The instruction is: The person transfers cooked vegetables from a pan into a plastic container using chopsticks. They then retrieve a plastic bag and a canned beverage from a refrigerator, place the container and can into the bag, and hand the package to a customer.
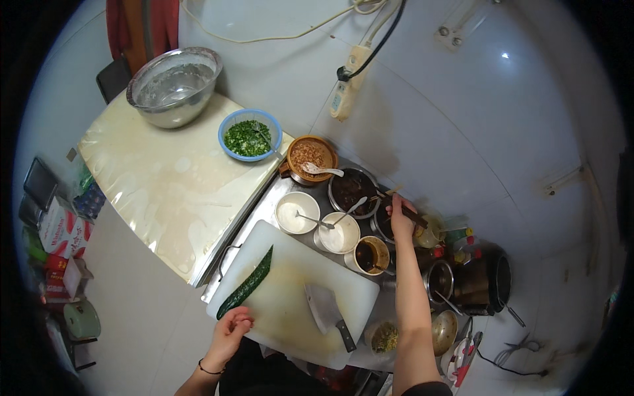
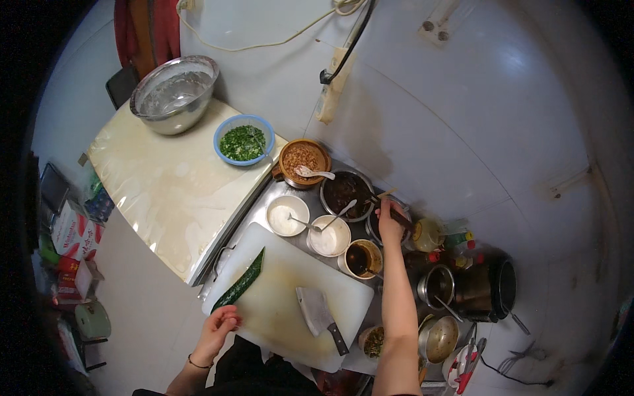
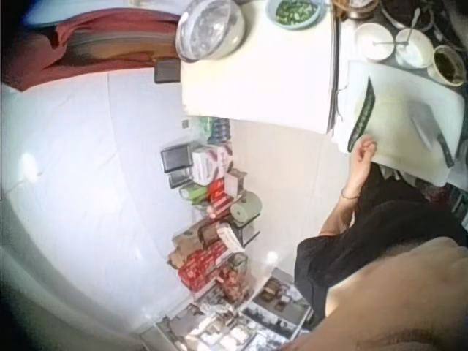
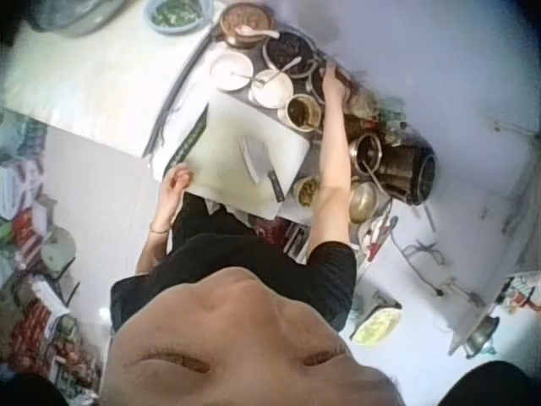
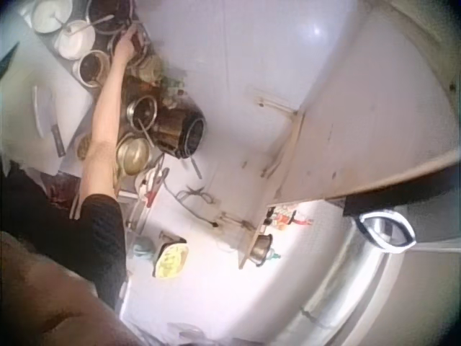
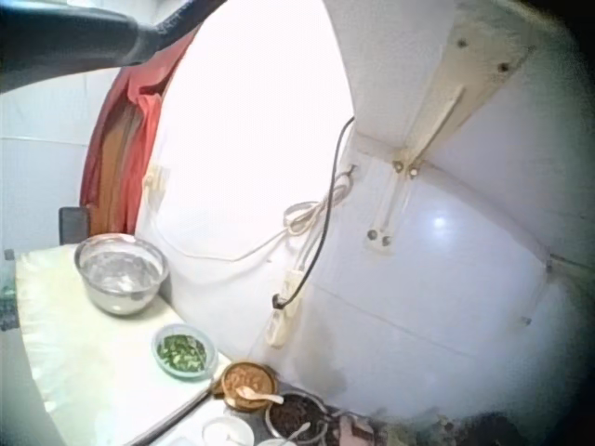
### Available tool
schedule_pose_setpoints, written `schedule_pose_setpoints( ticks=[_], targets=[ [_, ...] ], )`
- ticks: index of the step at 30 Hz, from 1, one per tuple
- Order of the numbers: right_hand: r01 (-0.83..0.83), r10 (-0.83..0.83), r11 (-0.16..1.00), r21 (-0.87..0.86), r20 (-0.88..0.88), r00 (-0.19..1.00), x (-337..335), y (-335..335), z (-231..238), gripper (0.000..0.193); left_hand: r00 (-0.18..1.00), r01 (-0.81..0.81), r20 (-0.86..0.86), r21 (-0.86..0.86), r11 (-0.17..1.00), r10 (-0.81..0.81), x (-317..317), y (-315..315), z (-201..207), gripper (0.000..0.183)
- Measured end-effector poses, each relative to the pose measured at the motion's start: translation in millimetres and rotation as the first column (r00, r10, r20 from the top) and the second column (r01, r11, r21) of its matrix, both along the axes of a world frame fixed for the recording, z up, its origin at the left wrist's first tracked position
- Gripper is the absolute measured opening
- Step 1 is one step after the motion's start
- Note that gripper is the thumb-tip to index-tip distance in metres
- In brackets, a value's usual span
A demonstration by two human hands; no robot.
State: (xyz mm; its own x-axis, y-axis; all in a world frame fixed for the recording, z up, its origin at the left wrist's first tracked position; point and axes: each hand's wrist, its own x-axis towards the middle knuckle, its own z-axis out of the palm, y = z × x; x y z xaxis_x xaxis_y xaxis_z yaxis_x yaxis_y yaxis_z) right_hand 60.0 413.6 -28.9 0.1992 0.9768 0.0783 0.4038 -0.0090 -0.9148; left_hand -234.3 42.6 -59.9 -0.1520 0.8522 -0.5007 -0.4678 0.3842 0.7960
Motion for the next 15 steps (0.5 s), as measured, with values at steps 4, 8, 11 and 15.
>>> schedule_pose_setpoints(
  ticks=[4, 8, 11, 15],
  targets=[
    [0.041, -0.036, 0.997, -0.065, 0.08, 0.996, -7.1, 21.4, -11.5, 0.029, 0.999, -0.032, -0.017, 0.001, 0.999, 0.032, -19.1, 19.0, 0.1, 0.029],
    [0.052, -0.048, 0.995, -0.09, 0.053, 0.997, -7.2, 29.2, -18.6, 0.029, 1.0, 0.011, 0.003, 0.015, 1.0, -0.011, -25.7, 41.4, 4.5, 0.029],
    [0.11, -0.104, 0.988, -0.11, 0.059, 0.993, -10.0, 30.5, -15.3, 0.029, 0.999, 0.05, -0.013, 0.004, 0.999, -0.05, -29.5, 55.9, 6.0, 0.03],
    [0.154, -0.152, 0.981, -0.12, 0.026, 0.988, -1.9, 29.4, -12.4, 0.028, 0.995, 0.094, -0.024, 0.005, 0.996, -0.094, -35.3, 67.0, 2.7, 0.029]
  ],
)
